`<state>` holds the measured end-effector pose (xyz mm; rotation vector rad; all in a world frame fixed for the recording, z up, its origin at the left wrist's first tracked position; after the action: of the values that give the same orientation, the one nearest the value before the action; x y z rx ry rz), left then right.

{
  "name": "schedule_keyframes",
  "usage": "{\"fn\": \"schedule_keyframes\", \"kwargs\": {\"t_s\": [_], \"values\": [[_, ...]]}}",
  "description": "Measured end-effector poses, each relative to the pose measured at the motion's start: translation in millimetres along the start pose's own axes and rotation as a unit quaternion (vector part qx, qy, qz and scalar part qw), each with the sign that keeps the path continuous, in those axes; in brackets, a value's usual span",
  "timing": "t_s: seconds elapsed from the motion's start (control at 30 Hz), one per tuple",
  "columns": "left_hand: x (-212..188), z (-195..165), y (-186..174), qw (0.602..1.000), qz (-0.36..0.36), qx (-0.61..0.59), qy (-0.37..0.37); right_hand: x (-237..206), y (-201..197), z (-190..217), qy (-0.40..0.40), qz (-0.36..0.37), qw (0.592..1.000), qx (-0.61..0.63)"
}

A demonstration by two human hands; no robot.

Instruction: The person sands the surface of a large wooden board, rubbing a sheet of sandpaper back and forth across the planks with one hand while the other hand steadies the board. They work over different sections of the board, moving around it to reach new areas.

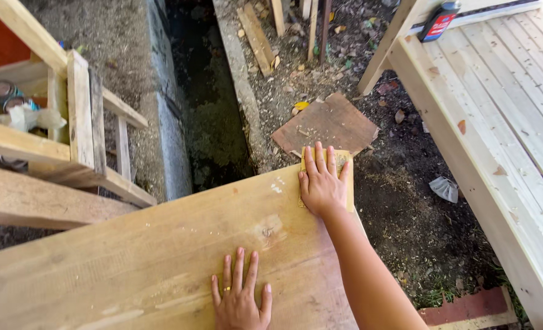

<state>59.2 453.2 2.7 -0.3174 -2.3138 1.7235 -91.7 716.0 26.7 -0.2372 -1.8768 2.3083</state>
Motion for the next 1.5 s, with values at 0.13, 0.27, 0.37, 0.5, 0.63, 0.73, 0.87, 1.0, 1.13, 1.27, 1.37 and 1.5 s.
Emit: {"fn": "schedule_keyframes", "kwargs": {"t_s": [0.13,0.27,0.37,0.5,0.63,0.73,0.87,1.0,1.13,1.27,1.37,1.5], "values": [[-2,-5,-4,0.999,0.029,0.010,-0.016,-70,15,20,-0.030,0.023,0.999,-0.009],[1,-8,-13,1.000,0.006,0.026,-0.007,-164,11,47,-0.104,0.022,0.994,-0.015],[5,-8,-16,1.000,-0.003,0.028,-0.009,-174,7,53,-0.114,0.012,0.993,-0.034],[8,-6,-16,1.000,-0.012,0.024,-0.004,-117,9,60,-0.092,0.050,0.993,-0.045],[9,-2,-15,1.000,-0.014,0.001,0.001,-33,9,72,-0.053,0.045,0.997,-0.025],[7,-1,-15,1.000,-0.002,-0.018,-0.007,2,8,83,-0.059,-0.002,0.998,0.001],[4,-1,-14,0.998,0.034,-0.041,-0.014,-20,7,86,-0.018,0.008,1.000,-0.011],[2,2,-17,0.996,0.040,-0.083,-0.010,-97,17,90,0.001,0.030,1.000,-0.010],[-13,9,-24,0.985,-0.006,-0.172,0.008,-205,30,102,-0.004,0.045,0.999,-0.028],[-55,28,-35,0.977,-0.056,-0.201,0.031,-317,53,132,-0.007,0.082,0.994,-0.068],[-115,63,-40,0.995,-0.011,-0.095,0.011,-417,68,159,-0.051,0.021,0.997,-0.057],[-155,133,-64,1.000,-0.002,-0.001,-0.020,-504,72,194,-0.165,-0.181,0.964,-0.103]]}}
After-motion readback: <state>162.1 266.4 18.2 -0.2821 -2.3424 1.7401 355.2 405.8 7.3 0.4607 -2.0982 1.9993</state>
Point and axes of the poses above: each hand's wrist, its own x-axis towards the middle knuckle, its own y-axis out of the palm, z = x × y, the point moved 4 cm from there along x, towards the middle knuckle, and after that the axes turned 5 degrees about z, right-handed, at the moved point
